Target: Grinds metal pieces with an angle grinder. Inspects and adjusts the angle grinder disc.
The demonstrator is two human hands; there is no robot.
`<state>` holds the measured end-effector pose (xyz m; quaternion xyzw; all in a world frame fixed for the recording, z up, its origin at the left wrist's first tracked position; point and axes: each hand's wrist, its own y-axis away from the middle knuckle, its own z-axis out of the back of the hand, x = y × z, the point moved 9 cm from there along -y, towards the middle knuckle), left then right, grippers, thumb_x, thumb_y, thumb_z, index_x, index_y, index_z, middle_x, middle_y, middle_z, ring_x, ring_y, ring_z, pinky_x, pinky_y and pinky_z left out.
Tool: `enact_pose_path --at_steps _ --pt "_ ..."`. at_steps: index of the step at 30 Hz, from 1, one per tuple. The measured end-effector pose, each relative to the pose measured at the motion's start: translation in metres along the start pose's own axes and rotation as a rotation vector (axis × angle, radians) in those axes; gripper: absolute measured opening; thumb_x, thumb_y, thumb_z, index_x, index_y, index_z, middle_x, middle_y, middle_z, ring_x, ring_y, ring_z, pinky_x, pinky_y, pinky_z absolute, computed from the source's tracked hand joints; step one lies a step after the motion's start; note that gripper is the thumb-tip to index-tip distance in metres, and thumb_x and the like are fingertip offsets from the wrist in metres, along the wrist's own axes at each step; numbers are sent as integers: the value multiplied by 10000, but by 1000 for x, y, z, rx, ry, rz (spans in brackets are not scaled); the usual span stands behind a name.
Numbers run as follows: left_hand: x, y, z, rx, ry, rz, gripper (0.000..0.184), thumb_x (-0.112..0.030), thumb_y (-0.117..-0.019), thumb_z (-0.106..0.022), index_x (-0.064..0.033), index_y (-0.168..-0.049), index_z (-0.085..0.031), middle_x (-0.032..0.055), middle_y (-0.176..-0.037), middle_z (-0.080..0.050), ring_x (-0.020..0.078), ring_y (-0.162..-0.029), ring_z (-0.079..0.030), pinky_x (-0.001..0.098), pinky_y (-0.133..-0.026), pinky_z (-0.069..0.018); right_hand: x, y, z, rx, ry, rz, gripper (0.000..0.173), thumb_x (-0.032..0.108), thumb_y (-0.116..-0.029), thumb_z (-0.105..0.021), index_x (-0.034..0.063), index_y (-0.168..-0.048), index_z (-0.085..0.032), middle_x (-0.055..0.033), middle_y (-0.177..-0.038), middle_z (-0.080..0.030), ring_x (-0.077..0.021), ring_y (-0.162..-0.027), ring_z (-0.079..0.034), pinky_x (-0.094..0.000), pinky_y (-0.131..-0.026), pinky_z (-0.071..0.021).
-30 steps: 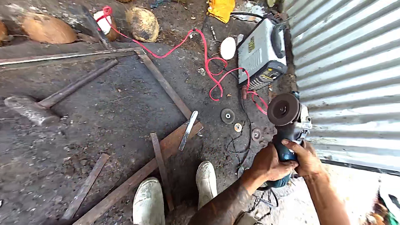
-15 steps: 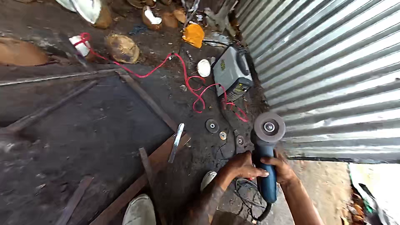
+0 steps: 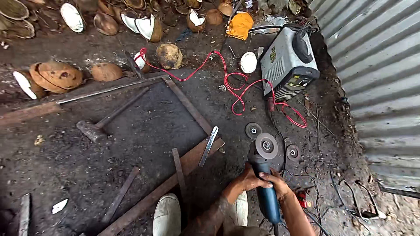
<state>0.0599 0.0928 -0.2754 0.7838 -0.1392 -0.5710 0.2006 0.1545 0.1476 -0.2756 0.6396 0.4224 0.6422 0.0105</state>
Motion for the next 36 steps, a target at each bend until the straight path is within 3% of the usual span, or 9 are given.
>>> enact_pose_path --at_steps 6,9,10,13,16,22,33,36 --pt "15 -15 11 -89 270 -28 983 -35 -733 -799 30 -1543 -248 212 -1455 -502 227 -1316 -545 369 -1107 -468 -19 -28 9 69 -82 -57 666 335 -595 -909 37 -1119 -626 -84 -859 -733 -167 -735 -728 -369 -690 -636" --pt "21 -17 11 -99 386 -56 923 -76 -727 -717 28 -1534 -281 185 -1450 -511 187 -1302 -538 340 -1078 -465 -24 -31 10 76 -79 -55 668 341 -572 -910 40 -1101 -634 -88 -851 -732 -180 -726 -727 -381 -680 -634" --pt "24 -19 12 -130 416 -64 895 -94 -722 -723 25 -1511 -317 178 -1410 -543 186 -1268 -564 343 -1046 -489 -25 -31 10 85 -86 -49 682 350 -571 -919 39 -1107 -635 -91 -855 -735 -185 -731 -730 -383 -685 -636" --pt "26 -19 17 -210 378 -59 1008 -122 -745 -806 24 -1559 -230 210 -1474 -493 220 -1345 -523 368 -1120 -457 -29 -30 8 90 -90 -33 744 404 -557 -949 49 -1131 -636 -70 -872 -747 -159 -750 -737 -359 -706 -641" --pt "26 -16 24 -280 300 -66 1006 -137 -739 -865 30 -1540 -280 223 -1453 -509 238 -1334 -534 376 -1119 -462 -36 -30 10 73 -84 -39 759 381 -544 -940 51 -1146 -616 -64 -871 -745 -152 -747 -737 -360 -698 -642" --pt "31 -16 32 -377 231 -92 949 -222 -729 -902 45 -1471 -375 192 -1348 -597 195 -1250 -600 341 -1083 -495 -41 -31 3 140 -53 1 617 298 -598 -917 65 -1106 -654 -51 -893 -751 -137 -783 -737 -344 -741 -637" --pt "40 -21 43 -527 114 -66 895 -362 -652 -933 27 -1343 -518 153 -1196 -678 198 -1124 -665 383 -1011 -543 -35 -30 -1 59 201 -21 794 334 -520 -932 34 -1185 -618 -79 -952 -745 -162 -844 -741 -363 -774 -640" --pt "31 -22 48 -516 99 -44 1026 -307 -629 -947 12 -1449 -418 183 -1253 -656 231 -1168 -651 412 -1030 -533 -31 -33 -6 77 196 10 784 297 -518 -929 22 -1183 -618 -91 -964 -745 -170 -867 -741 -371 -793 -639"
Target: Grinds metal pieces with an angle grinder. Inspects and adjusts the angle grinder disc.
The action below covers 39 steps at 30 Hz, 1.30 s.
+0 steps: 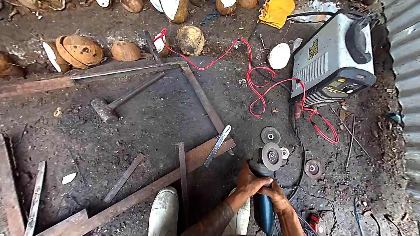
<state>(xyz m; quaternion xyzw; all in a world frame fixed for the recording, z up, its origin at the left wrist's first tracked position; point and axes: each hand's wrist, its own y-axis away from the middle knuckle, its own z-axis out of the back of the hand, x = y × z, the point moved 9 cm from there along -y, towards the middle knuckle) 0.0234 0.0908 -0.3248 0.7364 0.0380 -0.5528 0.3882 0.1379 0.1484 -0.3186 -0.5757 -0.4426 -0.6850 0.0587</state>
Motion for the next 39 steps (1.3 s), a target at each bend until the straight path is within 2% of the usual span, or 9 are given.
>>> enact_pose_path --at_steps 2,6,9,15,19,24,34,37,39 --pt "-10 -2 2 13 -46 -10 1085 -309 -619 -950 6 -1483 -375 192 -1284 -640 244 -1190 -639 425 -1038 -526 5 -2 -3 44 -39 20 732 269 -541 -928 26 -1166 -634 -90 -960 -746 -170 -869 -740 -372 -797 -637" --pt "-33 -5 5 -61 -127 -95 1014 -369 -644 -928 50 -1424 -433 207 -1310 -603 251 -1225 -597 394 -1068 -488 19 -7 -12 99 -165 48 605 198 -572 -903 62 -1109 -657 -52 -921 -754 -129 -827 -736 -344 -771 -632" --pt "-43 -9 11 -152 -183 -155 1017 -421 -627 -935 39 -1402 -462 209 -1310 -599 263 -1213 -600 402 -1057 -496 22 -9 -17 125 -200 52 693 191 -574 -912 62 -1183 -608 -57 -971 -747 -136 -866 -735 -355 -795 -632" --pt "-36 -4 27 -240 -339 -100 1046 -448 -589 -938 24 -1410 -494 235 -1354 -554 328 -1234 -576 447 -1032 -508 -3 -9 -29 179 -248 -13 713 201 -570 -907 78 -1190 -577 -37 -934 -744 -124 -830 -734 -344 -770 -632" --pt "-36 -1 35 -271 -445 -121 1011 -464 -574 -919 46 -1354 -529 220 -1328 -571 318 -1211 -588 424 -1020 -512 -17 -6 -38 232 -337 -55 588 197 -589 -912 91 -1102 -646 -48 -889 -750 -136 -788 -736 -352 -743 -632" --pt "-38 -1 44 -285 -525 -160 974 -464 -549 -921 46 -1305 -578 217 -1295 -598 317 -1184 -609 433 -1003 -523 -26 -5 -49 261 -391 -64 537 173 -633 -877 81 -1107 -643 -56 -907 -752 -151 -798 -738 -365 -747 -632" --pt "-50 -2 55 -278 -542 -284 1027 -522 -568 -916 76 -1317 -547 229 -1282 -614 304 -1195 -612 428 -1036 -503 -16 -7 -61 206 -291 -26 602 177 -660 -838 50 -1184 -570 -51 -948 -735 -143 -852 -728 -358 -787 -622" --pt "-54 1 56 -323 -558 -339 972 -525 -564 -903 72 -1262 -585 219 -1219 -646 303 -1128 -646 445 -983 -532 -12 -7 -64 243 -266 46 539 184 -690 -832 55 -1161 -603 -33 -960 -744 -123 -876 -726 -348 -820 -615" --pt "-56 4 59 -363 -571 -385 926 -518 -540 -901 57 -1209 -615 206 -1161 -666 309 -1074 -664 468 -932 -553 -6 -3 -64 300 -115 78 593 230 -737 -835 22 -1231 -581 -47 -1037 -738 -128 -954 -719 -355 -889 -603"
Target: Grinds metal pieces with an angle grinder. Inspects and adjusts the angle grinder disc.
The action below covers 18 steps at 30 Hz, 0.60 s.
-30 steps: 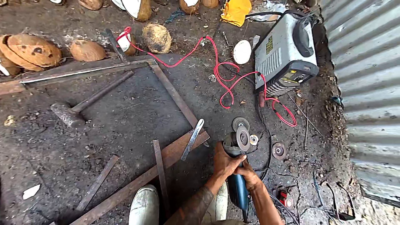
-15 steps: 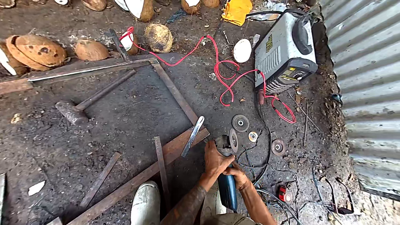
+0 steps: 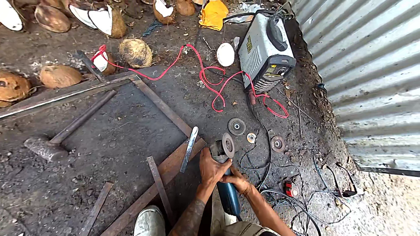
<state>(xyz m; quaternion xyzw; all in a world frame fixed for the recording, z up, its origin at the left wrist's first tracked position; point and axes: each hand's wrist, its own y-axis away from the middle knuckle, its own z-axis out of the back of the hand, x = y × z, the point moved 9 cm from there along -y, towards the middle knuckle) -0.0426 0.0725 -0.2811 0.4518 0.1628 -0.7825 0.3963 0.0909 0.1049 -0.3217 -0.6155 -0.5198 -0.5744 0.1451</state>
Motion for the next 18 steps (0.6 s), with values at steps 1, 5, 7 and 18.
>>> enact_pose_path --at_steps 1,5,7,18 --pt "0 0 2 -18 -10 -14 914 -515 -533 -903 50 -1195 -623 200 -1146 -669 314 -1062 -666 479 -913 -558 7 3 2 34 123 -20 652 273 -768 -832 5 -1292 -551 -58 -1103 -724 -133 -1009 -707 -357 -929 -594" --pt "5 2 8 -106 -42 -49 874 -505 -510 -907 23 -1158 -651 184 -1124 -672 323 -1048 -666 495 -875 -568 56 24 61 -272 311 -144 586 285 -952 -650 3 -1443 -499 -156 -1248 -662 -252 -1086 -672 -443 -890 -585" --pt "2 5 8 -135 -50 -70 850 -505 -516 -901 16 -1143 -657 185 -1115 -670 338 -1051 -660 504 -867 -565 86 24 83 -469 291 -174 479 325 -1046 -539 37 -1429 -523 -153 -1259 -661 -259 -1100 -675 -446 -882 -582" --pt "-33 15 -3 -69 -195 -131 758 -527 -560 -870 -18 -1096 -703 167 -1104 -692 362 -1077 -655 498 -803 -575 104 -37 37 -606 156 -527 691 601 -1037 -453 52 -1455 -468 -241 -1291 -587 -361 -1108 -610 -548 -869 -523"
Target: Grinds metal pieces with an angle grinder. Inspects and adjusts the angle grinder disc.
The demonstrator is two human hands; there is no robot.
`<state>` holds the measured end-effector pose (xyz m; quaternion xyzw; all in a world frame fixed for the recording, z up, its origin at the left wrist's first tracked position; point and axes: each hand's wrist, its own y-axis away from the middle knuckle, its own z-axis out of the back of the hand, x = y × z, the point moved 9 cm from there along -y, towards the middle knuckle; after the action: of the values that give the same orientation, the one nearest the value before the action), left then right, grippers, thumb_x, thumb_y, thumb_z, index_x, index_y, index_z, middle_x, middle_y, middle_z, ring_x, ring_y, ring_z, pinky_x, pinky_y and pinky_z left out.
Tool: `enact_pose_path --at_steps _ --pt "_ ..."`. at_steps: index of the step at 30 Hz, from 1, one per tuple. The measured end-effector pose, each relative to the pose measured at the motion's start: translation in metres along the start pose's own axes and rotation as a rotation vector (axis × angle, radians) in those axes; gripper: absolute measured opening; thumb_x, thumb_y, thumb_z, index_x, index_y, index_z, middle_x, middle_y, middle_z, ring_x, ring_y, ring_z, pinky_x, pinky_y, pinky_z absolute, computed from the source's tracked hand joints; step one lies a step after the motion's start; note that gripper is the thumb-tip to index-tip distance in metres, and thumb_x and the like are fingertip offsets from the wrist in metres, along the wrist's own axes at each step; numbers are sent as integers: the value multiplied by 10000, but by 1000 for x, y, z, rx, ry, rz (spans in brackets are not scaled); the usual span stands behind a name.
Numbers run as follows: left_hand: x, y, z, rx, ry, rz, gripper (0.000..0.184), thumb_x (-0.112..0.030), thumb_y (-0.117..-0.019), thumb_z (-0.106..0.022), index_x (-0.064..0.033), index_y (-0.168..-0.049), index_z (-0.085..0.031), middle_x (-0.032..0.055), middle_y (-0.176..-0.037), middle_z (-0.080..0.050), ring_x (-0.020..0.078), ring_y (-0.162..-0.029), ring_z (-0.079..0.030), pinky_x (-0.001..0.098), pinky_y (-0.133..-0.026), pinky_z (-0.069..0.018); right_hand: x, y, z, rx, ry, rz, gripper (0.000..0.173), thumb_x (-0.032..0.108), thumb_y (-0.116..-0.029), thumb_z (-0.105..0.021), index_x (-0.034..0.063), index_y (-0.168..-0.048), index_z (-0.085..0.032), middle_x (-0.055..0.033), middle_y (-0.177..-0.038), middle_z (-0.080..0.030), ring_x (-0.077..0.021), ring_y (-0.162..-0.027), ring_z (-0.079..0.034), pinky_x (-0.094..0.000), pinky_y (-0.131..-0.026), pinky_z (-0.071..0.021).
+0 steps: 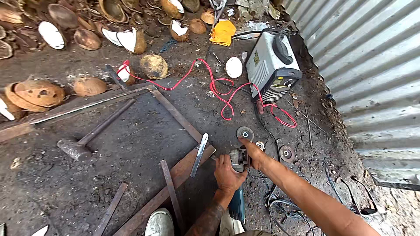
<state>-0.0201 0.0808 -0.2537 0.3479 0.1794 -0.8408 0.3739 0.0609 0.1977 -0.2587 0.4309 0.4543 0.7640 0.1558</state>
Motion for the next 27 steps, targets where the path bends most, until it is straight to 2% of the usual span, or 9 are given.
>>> enact_pose_path --at_steps 2,4,12,18,19,21,23,25,27 --pt "3 0 -4 35 0 18 752 -510 -570 -865 -20 -1117 -701 167 -1122 -690 363 -1096 -649 495 -818 -571 1 1 0 -104 -21 141 502 380 -1046 -518 37 -1412 -494 -228 -1277 -587 -341 -1119 -598 -547 -872 -512" --pt "5 -1 -7 48 0 22 750 -514 -576 -864 -22 -1119 -702 160 -1133 -689 356 -1100 -648 493 -824 -571 -1 -5 2 -173 -50 235 392 282 -1011 -549 24 -1305 -560 -213 -1194 -610 -320 -1057 -605 -538 -836 -511" --pt "10 -4 -10 53 13 8 765 -523 -566 -877 -20 -1113 -694 158 -1134 -685 344 -1109 -645 484 -855 -566 1 -8 2 -203 -92 291 234 158 -892 -624 54 -1101 -637 -139 -1005 -621 -242 -875 -589 -442 -654 -471" --pt "15 -9 -17 100 -26 57 788 -527 -572 -879 -30 -1153 -687 155 -1177 -676 337 -1122 -636 479 -884 -554 4 -24 0 -183 -77 350 124 132 -896 -612 70 -1001 -636 -86 -872 -598 -180 -724 -558 -358 -553 -429" --pt "17 -11 -19 113 -20 63 798 -529 -573 -880 -27 -1161 -684 157 -1180 -675 336 -1123 -635 480 -900 -548 7 -27 -1 -164 -36 465 150 100 -893 -602 46 -1026 -643 -89 -894 -613 -167 -750 -575 -340 -594 -458" --pt "30 -13 -25 162 -2 76 819 -546 -585 -880 -17 -1180 -686 167 -1190 -686 324 -1115 -663 498 -917 -558 8 -35 -9 -77 157 829 337 66 -827 -574 -34 -1143 -636 -148 -1058 -648 -194 -945 -622 -368 -819 -528" --pt "49 -6 -30 200 -10 100 820 -558 -582 -880 -21 -1173 -693 173 -1196 -692 320 -1115 -674 519 -912 -562 -13 -47 -20 -4 159 968 393 105 -811 -607 -42 -1176 -612 -163 -1092 -642 -199 -979 -632 -369 -849 -542" --pt "58 -4 -28 171 34 114 811 -544 -562 -898 -22 -1148 -694 168 -1162 -697 319 -1082 -681 537 -892 -565 -15 -43 -26 101 153 1047 496 299 -898 -677 -33 -1261 -615 -197 -1264 -609 -226 -1170 -595 -370 -1002 -513" --pt "62 1 -21 111 102 98 812 -526 -531 -909 -10 -1122 -700 161 -1118 -706 315 -1036 -694 532 -854 -581 -12 -24 -24 151 188 1108 635 563 -923 -623 25 -1255 -685 -217 -1425 -549 -287 -1371 -489 -436 -1153 -409"
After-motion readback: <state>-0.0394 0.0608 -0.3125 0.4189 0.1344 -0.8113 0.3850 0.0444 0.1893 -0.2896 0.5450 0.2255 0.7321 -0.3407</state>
